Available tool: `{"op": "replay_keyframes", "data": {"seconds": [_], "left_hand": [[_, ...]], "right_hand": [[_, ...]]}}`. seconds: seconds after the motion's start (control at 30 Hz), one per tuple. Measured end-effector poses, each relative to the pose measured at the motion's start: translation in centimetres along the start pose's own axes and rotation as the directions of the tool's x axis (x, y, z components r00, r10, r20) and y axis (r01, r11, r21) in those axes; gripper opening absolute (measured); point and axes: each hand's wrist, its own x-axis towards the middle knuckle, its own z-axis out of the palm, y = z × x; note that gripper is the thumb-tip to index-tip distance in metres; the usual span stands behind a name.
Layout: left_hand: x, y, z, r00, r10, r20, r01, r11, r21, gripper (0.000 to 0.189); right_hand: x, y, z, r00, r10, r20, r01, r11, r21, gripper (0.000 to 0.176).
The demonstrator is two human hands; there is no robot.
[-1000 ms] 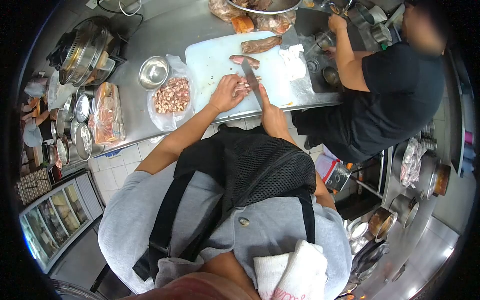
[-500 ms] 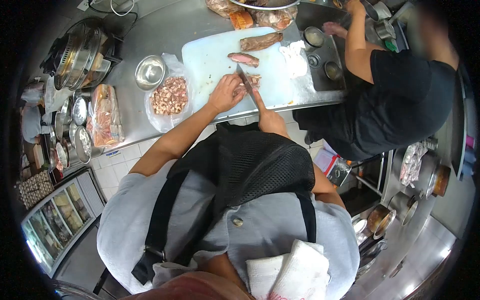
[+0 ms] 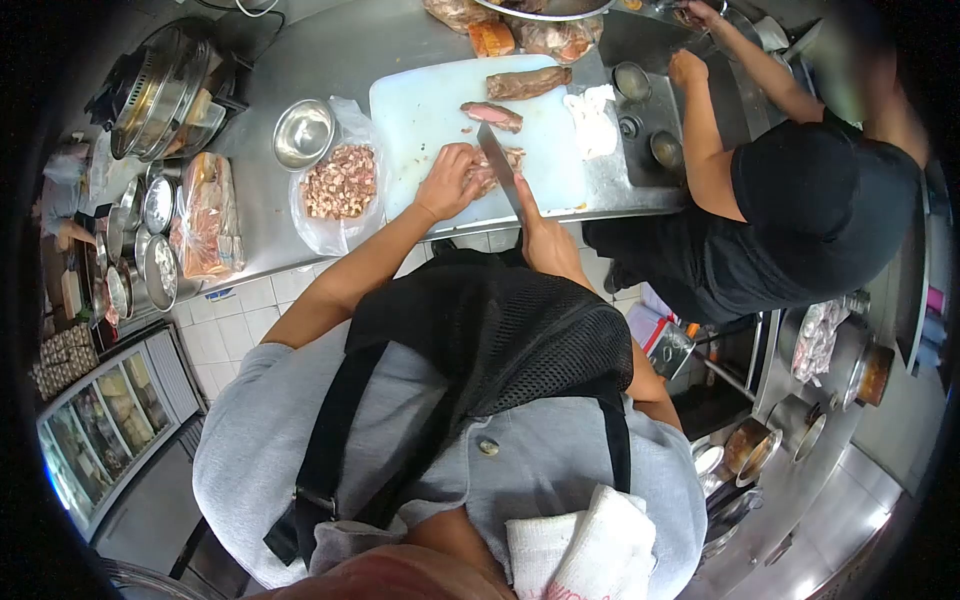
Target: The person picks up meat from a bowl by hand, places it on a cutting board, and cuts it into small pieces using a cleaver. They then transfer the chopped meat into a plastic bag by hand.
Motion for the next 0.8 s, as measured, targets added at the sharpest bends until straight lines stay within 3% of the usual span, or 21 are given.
{"op": "replay_keyframes", "data": {"seconds": [0.33, 0.47, 0.63, 0.8], "left_hand": [[0.3, -0.1, 0.5, 0.999, 0.036, 0.008, -0.036, 0.999, 0.029, 0.027], [0.0, -0.2, 0.7, 1.000, 0.028, 0.014, -0.028, 0.999, 0.038, 0.027], [0.1, 0.9, -0.8, 0.999, 0.032, 0.039, -0.031, 0.999, -0.019, 0.043], [-1.0, 1.2, -1.5, 0.999, 0.020, 0.025, -0.021, 0.999, 0.047, 0.056]], "right_hand": [[0.6, 0.6, 1.4, 0.996, 0.025, 0.084, -0.021, 0.999, -0.038, 0.088], [3.7, 1.3, 4.7, 0.999, -0.044, 0.031, 0.044, 0.999, 0.022, 0.090], [4.8, 2.5, 5.4, 0.995, -0.082, -0.050, 0.083, 0.997, 0.010, 0.090], [3.9, 1.7, 4.8, 0.996, -0.081, -0.032, 0.083, 0.996, 0.045, 0.092]]}}
